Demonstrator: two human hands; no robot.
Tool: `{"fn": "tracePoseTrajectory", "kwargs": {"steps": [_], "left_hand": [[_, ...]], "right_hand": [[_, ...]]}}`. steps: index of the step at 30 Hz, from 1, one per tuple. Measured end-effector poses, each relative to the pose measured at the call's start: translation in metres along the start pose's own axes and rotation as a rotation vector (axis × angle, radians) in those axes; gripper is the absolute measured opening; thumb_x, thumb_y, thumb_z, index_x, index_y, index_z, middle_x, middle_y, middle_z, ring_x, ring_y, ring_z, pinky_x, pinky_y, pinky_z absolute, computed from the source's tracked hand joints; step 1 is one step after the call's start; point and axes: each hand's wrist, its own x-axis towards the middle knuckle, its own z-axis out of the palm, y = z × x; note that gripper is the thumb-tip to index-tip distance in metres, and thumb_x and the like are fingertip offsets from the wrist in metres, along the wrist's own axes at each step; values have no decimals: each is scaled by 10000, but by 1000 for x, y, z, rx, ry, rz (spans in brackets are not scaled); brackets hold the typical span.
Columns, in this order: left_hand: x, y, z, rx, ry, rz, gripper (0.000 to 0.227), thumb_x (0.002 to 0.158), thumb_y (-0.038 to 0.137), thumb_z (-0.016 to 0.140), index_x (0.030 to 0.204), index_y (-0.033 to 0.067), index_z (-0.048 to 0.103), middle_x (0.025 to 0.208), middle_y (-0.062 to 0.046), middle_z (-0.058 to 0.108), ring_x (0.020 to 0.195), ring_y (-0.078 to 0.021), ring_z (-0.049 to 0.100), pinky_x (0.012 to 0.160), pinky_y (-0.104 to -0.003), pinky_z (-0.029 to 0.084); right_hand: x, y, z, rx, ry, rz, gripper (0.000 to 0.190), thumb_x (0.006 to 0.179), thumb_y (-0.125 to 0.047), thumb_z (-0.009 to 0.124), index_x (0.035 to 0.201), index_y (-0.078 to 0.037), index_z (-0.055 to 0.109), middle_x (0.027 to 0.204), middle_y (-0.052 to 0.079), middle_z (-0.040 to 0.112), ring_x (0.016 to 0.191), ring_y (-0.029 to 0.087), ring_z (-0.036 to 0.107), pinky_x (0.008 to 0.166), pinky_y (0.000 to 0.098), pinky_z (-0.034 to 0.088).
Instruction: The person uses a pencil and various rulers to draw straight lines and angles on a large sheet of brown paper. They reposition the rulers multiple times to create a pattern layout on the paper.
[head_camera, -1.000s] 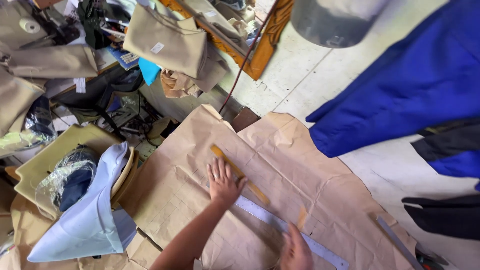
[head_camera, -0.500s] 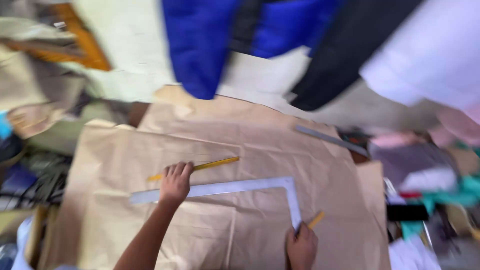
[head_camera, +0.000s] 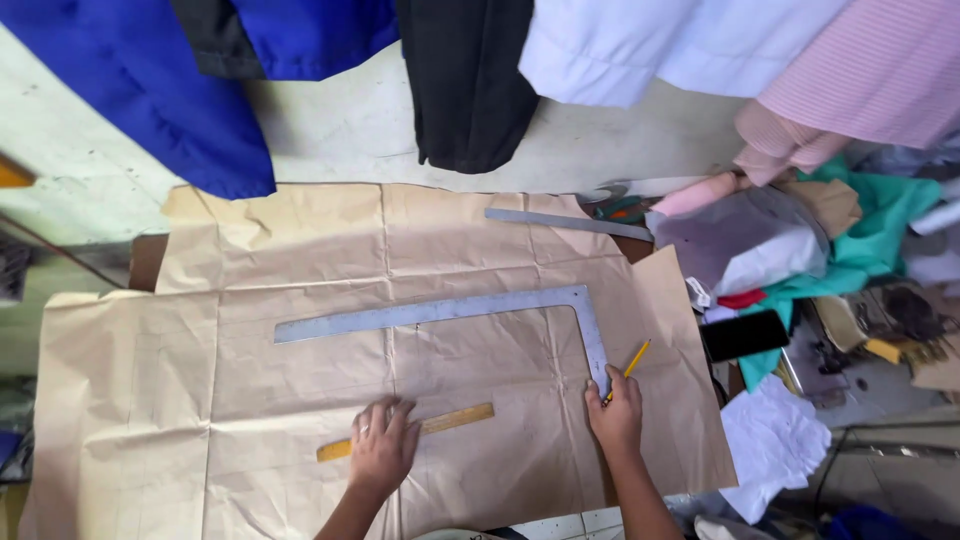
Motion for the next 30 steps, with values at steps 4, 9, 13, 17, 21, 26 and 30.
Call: {"fn": "tracePoseTrajectory", "kwargs": {"steps": [4,9,13,17,21,26,30], "left_hand": [[59,34,21,159,-177,-44,745,979,683,377,1620,321,267,1672,-89,238,1510,-385,223,1235,-597,94],[133,72,-14,178,-593,-271,792,981,713,225,1643,357,-26,1729,-101,-49,1563,-434,-32,1213,-670,-16],[147,71,-3,92,-603,-336,714,1003,622,234,1641,364,46,1693,-85,104,1564,-434,-24,1214,-686,-60],[141,59,24,86,-481,-317,699,998,635,286,1632,393,116,1634,-95,192,1554,-422,-8,1205,-689,-90],[144,61,21,154,-523,-294,741,984,690,280,1642,408,91,1646,-93,190,1556,-425,24,1215,-684,-34],[142,60,28,201,-513,-297,760,974,715,315,1648,452,82,1625,-70,224,1560,-419,75,1227,-682,23],[144,61,26,204,-534,-306,775,966,726,307,1649,456,60,1640,-70,205,1567,-415,52,1229,-675,19]], "right_hand": [[15,2,7,-68,-10,-87,472,871,-249,732,1292,-46,669,966,173,618,919,343,602,753,488,529],[37,5,14,-215,15,-63,460,868,-378,700,1268,-150,696,1018,113,682,991,370,636,826,533,489],[73,-17,15,-175,-38,-154,508,884,-404,731,1267,-75,667,1018,154,670,955,378,639,793,515,520],[90,-10,35,-187,15,-222,491,856,-389,748,1230,-76,684,935,144,601,857,380,603,743,520,494],[92,-4,40,-220,62,-254,481,885,-429,747,1222,-87,709,921,135,593,802,367,623,705,496,509],[89,2,46,-265,103,-265,485,902,-474,747,1232,-118,725,882,109,568,747,333,628,667,452,525],[87,2,46,-250,99,-251,479,899,-458,759,1227,-111,731,875,118,565,743,350,620,649,467,516]]}}
